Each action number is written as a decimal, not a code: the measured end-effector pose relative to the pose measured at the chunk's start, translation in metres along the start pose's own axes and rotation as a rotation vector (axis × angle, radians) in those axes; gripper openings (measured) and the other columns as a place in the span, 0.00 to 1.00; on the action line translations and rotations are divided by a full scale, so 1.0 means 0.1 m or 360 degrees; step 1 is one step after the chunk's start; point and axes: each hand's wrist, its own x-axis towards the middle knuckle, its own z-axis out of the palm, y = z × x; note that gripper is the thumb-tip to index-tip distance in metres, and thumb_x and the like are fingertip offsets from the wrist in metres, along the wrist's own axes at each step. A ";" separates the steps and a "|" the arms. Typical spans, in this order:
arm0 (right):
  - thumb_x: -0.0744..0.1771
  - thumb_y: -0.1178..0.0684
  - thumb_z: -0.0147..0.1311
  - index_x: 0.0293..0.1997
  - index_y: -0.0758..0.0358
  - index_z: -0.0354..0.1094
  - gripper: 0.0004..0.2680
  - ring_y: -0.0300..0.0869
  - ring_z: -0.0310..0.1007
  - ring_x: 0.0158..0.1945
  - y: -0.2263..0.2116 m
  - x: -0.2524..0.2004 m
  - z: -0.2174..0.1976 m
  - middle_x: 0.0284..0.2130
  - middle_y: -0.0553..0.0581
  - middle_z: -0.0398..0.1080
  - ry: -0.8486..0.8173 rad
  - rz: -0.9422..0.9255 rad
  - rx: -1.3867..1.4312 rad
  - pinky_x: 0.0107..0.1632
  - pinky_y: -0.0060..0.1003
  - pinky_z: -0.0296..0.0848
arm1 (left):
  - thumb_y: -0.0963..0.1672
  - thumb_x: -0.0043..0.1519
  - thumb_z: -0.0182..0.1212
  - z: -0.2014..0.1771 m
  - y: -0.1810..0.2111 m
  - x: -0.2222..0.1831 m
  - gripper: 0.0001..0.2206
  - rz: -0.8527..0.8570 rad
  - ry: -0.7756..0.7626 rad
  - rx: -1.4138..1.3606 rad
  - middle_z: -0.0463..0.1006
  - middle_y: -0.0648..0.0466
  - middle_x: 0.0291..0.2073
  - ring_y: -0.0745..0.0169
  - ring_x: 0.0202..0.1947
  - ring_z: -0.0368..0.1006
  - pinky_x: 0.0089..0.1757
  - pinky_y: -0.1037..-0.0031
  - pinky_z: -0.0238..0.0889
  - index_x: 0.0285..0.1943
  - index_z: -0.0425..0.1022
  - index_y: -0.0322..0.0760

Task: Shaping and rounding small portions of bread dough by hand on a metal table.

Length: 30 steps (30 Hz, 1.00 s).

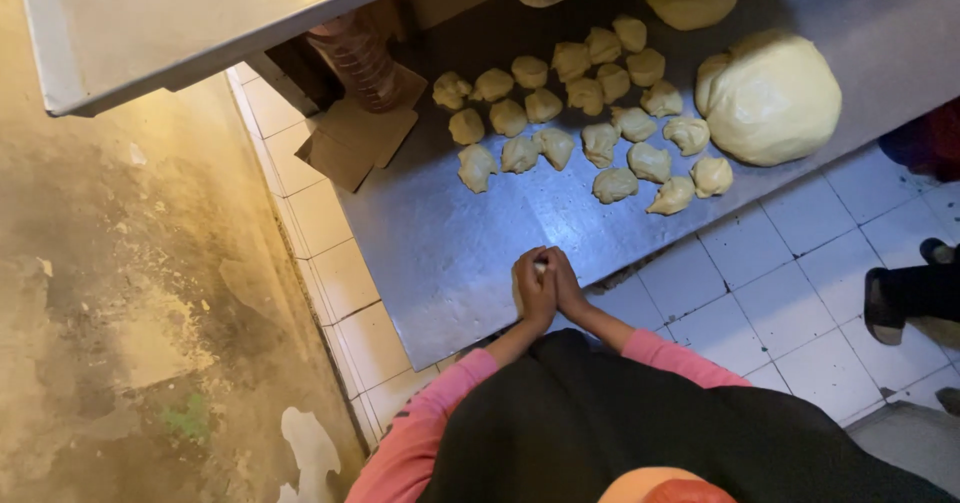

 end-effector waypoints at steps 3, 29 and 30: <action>0.69 0.51 0.47 0.47 0.65 0.65 0.08 0.54 0.68 0.48 0.21 0.36 -0.02 0.42 0.63 0.67 0.0203 0.0275 0.0345 0.52 0.43 0.68 | 0.46 0.64 0.60 0.13 0.07 0.42 0.14 0.0005 -0.0040 0.0190 0.78 0.46 0.49 0.46 0.52 0.71 0.54 0.62 0.63 0.55 0.75 0.36; 0.66 0.57 0.53 0.45 0.65 0.67 0.06 0.57 0.72 0.44 -0.60 0.64 0.29 0.39 0.63 0.69 0.0250 -0.0064 -0.0184 0.47 0.43 0.70 | 0.43 0.67 0.55 -0.23 -0.41 0.47 0.12 0.0006 0.0124 0.0098 0.79 0.47 0.51 0.49 0.52 0.74 0.55 0.65 0.67 0.57 0.76 0.35; 0.66 0.57 0.53 0.45 0.65 0.67 0.06 0.57 0.72 0.44 -0.66 0.58 0.40 0.39 0.63 0.69 0.0225 -0.0064 -0.0177 0.47 0.43 0.70 | 0.43 0.67 0.55 -0.32 -0.44 0.39 0.12 -0.0007 0.0144 0.0106 0.79 0.47 0.51 0.49 0.52 0.74 0.55 0.65 0.67 0.57 0.76 0.35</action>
